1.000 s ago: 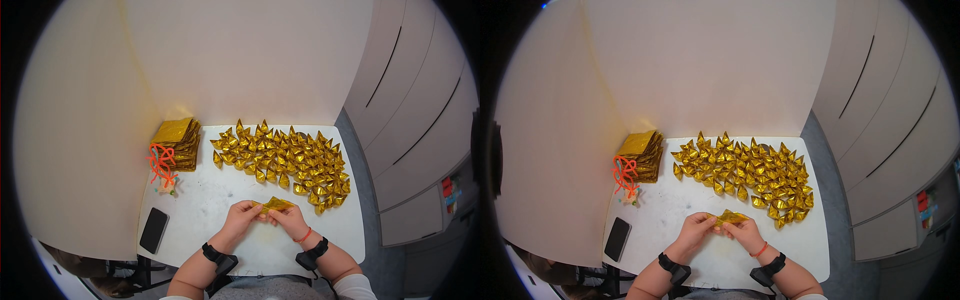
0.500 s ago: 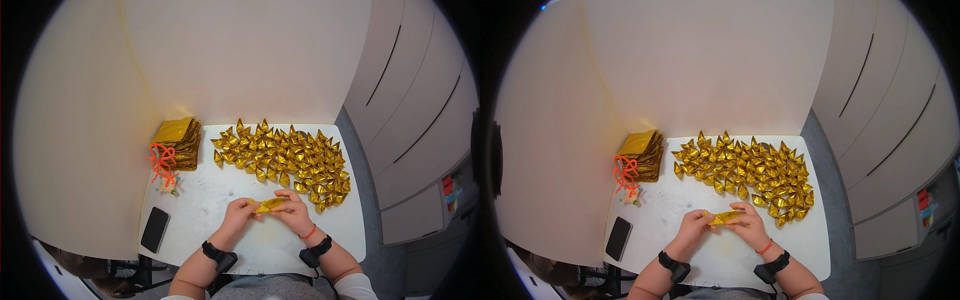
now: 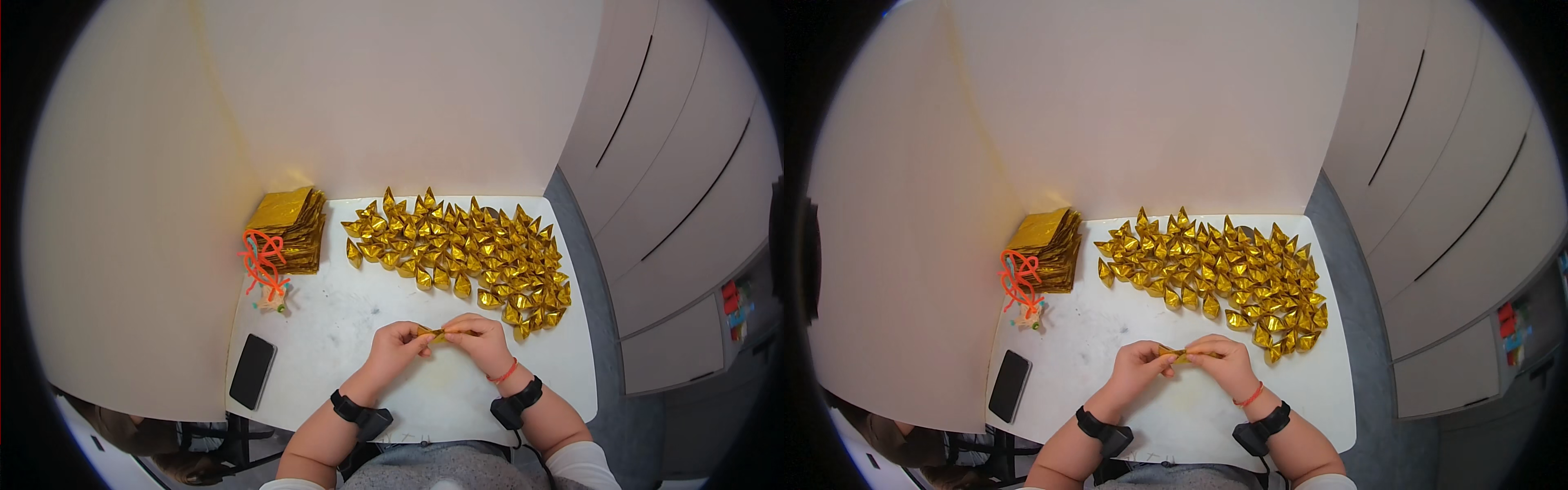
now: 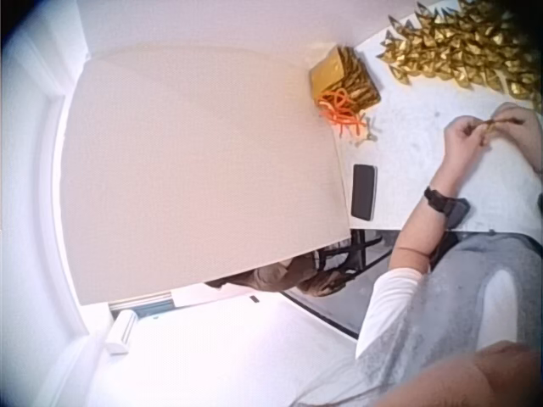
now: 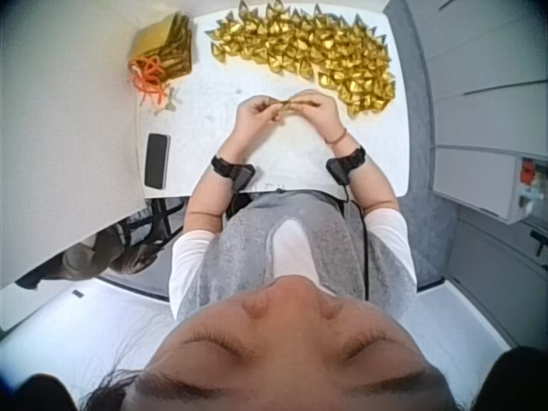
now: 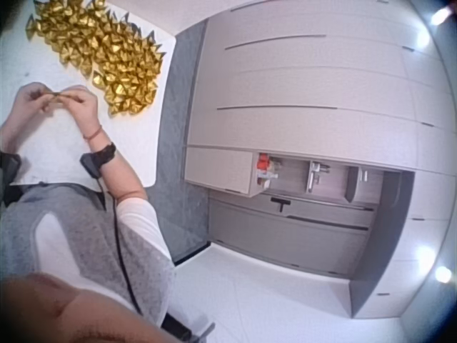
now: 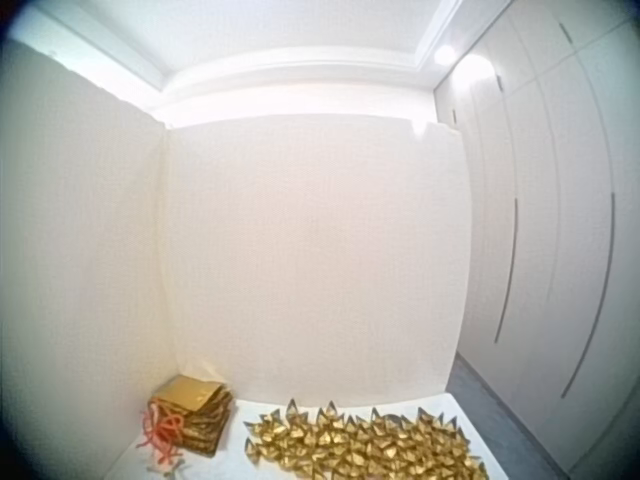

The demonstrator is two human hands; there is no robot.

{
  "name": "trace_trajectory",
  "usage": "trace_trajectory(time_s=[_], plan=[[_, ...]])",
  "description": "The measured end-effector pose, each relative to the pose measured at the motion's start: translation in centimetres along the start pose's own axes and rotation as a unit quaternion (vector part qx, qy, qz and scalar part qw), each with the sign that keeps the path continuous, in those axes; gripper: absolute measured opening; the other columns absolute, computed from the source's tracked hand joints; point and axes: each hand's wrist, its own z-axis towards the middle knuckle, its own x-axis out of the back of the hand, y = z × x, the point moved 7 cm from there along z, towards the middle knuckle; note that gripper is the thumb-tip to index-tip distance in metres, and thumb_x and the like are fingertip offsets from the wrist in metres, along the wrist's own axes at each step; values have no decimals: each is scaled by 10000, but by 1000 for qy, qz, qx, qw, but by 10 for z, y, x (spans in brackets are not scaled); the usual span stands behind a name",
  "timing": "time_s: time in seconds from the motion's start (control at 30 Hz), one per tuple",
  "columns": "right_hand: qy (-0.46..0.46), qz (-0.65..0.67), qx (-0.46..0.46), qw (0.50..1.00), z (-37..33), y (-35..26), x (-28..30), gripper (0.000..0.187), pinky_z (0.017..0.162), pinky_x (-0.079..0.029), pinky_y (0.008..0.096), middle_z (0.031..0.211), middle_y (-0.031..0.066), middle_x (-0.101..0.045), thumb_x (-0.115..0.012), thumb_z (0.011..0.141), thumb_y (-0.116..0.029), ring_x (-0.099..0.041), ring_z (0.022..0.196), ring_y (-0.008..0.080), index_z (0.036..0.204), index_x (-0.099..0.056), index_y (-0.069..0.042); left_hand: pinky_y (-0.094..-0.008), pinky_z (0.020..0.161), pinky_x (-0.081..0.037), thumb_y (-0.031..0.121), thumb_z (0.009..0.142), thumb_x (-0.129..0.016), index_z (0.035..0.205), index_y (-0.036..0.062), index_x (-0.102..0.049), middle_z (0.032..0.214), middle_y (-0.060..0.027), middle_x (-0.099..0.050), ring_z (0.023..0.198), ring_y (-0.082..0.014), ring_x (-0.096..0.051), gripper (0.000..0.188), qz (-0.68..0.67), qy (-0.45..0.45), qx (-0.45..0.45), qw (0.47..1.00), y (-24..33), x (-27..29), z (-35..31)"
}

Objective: Folding gold-colored paper into decorative shapes resembling traditional ingots.

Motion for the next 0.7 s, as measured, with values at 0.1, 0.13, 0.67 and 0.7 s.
trace_trajectory(time_s=[0.1,0.13,0.67,0.7], plan=[[5,47,-75,996,-1,7,-1,93,758,-554,261,963,100,-734,-735,855,61,-685,814,153,937,-775,48,-236,655,-567,67,953,-732,966,-51,-710,831,-73,-735,720,-109,-705,121,-32,-36,32,998,-6,2,3],[12,72,-93,993,-1,10,-1,69,719,-555,258,929,95,-736,-740,862,54,-680,770,146,924,-771,57,-236,655,-567,67,953,-732,966,-51,-710,831,-73,-735,720,-109,-705,121,-32,-36,32,998,-5,2,3],[19,243,-140,960,-10,21,-21,192,767,-566,274,1042,95,-728,-696,938,16,-683,886,140,1126,-684,52,-277,751,-595,5,942,-710,1080,-39,-670,958,-105,-737,826,-152,-720,151,-146,-2,61,987,-11,0,3],[32,183,-136,973,-11,23,-17,210,761,-559,282,1029,84,-732,-728,915,-4,-685,881,151,1116,-698,46,-286,784,-585,-8,940,-698,1112,-36,-664,974,-101,-735,860,-156,-713,177,-140,-11,35,990,-10,0,3]])
